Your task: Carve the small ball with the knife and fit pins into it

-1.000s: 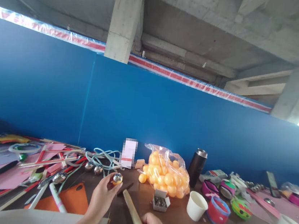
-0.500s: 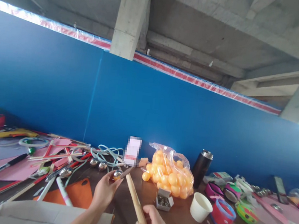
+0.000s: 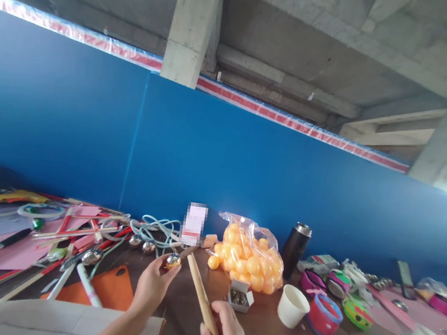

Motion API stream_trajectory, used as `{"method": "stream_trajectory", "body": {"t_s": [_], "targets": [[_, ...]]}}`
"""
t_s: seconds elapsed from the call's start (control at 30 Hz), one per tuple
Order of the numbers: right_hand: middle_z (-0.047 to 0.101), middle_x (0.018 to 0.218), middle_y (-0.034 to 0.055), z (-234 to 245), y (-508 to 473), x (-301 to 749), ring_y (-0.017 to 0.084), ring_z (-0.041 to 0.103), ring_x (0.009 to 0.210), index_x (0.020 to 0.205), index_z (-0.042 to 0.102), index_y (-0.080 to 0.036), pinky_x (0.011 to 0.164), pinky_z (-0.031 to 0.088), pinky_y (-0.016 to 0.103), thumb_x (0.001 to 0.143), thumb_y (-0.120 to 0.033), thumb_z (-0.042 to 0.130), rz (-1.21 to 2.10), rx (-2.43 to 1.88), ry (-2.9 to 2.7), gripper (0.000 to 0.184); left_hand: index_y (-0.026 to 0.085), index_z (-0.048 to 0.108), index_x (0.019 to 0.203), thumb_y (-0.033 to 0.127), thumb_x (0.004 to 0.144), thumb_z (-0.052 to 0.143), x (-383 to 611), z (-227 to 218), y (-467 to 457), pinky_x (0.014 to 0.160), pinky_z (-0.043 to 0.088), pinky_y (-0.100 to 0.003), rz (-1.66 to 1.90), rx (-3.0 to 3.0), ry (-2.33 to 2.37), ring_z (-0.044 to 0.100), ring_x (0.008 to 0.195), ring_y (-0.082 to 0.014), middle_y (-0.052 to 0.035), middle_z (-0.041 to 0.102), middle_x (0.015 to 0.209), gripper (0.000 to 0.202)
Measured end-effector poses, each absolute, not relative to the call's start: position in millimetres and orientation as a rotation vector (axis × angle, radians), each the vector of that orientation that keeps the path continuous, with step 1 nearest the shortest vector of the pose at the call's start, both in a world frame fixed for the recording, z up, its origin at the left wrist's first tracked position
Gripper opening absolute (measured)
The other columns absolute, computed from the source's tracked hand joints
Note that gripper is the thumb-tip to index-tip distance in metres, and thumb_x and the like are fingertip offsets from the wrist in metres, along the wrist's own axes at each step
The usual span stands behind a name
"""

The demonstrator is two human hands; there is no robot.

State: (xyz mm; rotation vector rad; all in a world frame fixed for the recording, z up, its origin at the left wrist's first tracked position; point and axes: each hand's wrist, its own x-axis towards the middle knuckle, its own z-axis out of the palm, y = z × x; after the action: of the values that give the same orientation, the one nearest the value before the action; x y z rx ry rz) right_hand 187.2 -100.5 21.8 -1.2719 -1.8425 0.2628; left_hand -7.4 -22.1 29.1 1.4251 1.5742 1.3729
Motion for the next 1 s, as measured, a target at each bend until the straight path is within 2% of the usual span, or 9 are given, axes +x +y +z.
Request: {"method": "stream_trajectory", "body": {"t_s": [0.13,0.27,0.5,1.0], "targets": [[0.057,0.075,0.0009,24.3,-101.7,186.7,0.014,0.056,0.063,0.081,0.052,-0.021,0.059,0.043,0.02,0.063,-0.009,0.049,0.252,-1.307,-1.93,0.023,0.013,0.057,0.104,0.045,0.069,0.053,-8.0,26.0,-20.1,0.063,0.045,-0.026,1.356,1.364,1.536,0.065,0.072,-0.0204,-0.0058,0.07,0.08,0.047],[0.056,0.077,0.0015,19.4,-99.4,187.1,0.015,0.057,0.067,0.085,0.05,-0.021,0.063,0.044,0.022,0.063,-0.01,0.048,0.171,-1.264,-1.911,0.024,0.014,0.058,0.102,0.046,0.068,0.054,-7.3,19.9,-15.6,0.065,0.045,-0.026,1.407,1.371,1.497,0.065,0.074,-0.0208,-0.0059,0.07,0.081,0.047],[0.055,0.076,0.0002,20.7,-100.3,189.1,0.012,0.056,0.06,0.084,0.052,-0.021,0.057,0.043,0.018,0.063,-0.008,0.047,0.175,-1.329,-2.041,0.025,0.014,0.059,0.103,0.037,0.067,0.055,-5.2,18.9,-14.6,0.062,0.044,-0.023,1.413,1.313,1.474,0.063,0.07,-0.018,-0.0043,0.069,0.078,0.043],[0.054,0.072,-0.0004,16.1,-96.9,189.9,0.012,0.056,0.06,0.081,0.053,-0.021,0.058,0.043,0.018,0.064,-0.012,0.048,0.134,-1.277,-1.954,0.019,0.015,0.06,0.1,0.041,0.066,0.057,-3.7,18.6,-14.7,0.063,0.046,-0.024,1.467,1.322,1.485,0.065,0.071,-0.0191,-0.006,0.07,0.081,0.043]]}}
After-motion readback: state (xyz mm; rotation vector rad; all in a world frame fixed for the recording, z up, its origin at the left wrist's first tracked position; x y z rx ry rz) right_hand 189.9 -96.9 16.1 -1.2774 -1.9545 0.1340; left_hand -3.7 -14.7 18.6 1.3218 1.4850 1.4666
